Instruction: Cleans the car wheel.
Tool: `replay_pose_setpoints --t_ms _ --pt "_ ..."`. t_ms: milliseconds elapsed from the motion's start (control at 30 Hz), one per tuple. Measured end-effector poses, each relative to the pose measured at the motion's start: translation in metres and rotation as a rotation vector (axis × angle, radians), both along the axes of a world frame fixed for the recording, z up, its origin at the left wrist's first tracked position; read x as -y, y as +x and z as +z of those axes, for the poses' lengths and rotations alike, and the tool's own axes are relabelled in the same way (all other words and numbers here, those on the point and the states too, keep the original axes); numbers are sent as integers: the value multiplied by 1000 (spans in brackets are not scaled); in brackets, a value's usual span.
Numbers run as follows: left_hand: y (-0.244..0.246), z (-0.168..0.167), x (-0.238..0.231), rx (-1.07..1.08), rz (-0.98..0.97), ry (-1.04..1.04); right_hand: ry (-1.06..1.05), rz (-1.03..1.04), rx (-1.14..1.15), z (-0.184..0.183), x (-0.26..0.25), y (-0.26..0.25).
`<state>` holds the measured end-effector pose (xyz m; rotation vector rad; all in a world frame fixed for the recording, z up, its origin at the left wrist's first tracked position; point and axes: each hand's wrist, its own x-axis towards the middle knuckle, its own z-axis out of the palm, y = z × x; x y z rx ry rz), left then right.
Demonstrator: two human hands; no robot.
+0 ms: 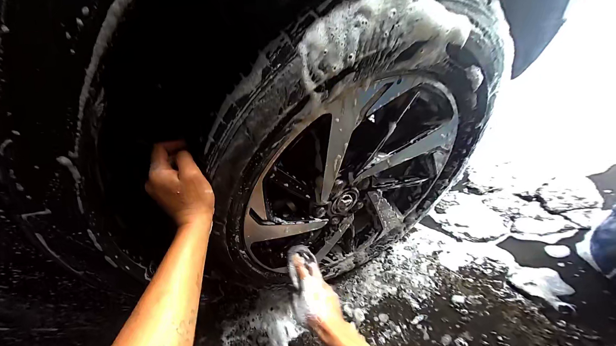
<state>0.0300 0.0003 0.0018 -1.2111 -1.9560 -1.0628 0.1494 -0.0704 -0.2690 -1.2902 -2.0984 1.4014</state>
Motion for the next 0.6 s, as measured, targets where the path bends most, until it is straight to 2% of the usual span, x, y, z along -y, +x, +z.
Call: replay_pose_setpoints --t_ms 100,167,233,400,500,600 --pt "-2 1 0 -1 -12 -13 -123 142 -1 35 3 -31" --pt "-3 2 -1 -3 -26 -10 -150 168 30 30 2 -44" --pt "-4 2 1 -13 -26 -11 -79 156 68 21 0 -41" --pt "-3 6 2 -53 -3 -67 268 102 49 6 -54 12" --pt "-3 6 5 -98 29 -100 449 140 80 -25 -94 47" --pt "-3 6 1 -96 53 -107 434 85 113 -61 -113 78"
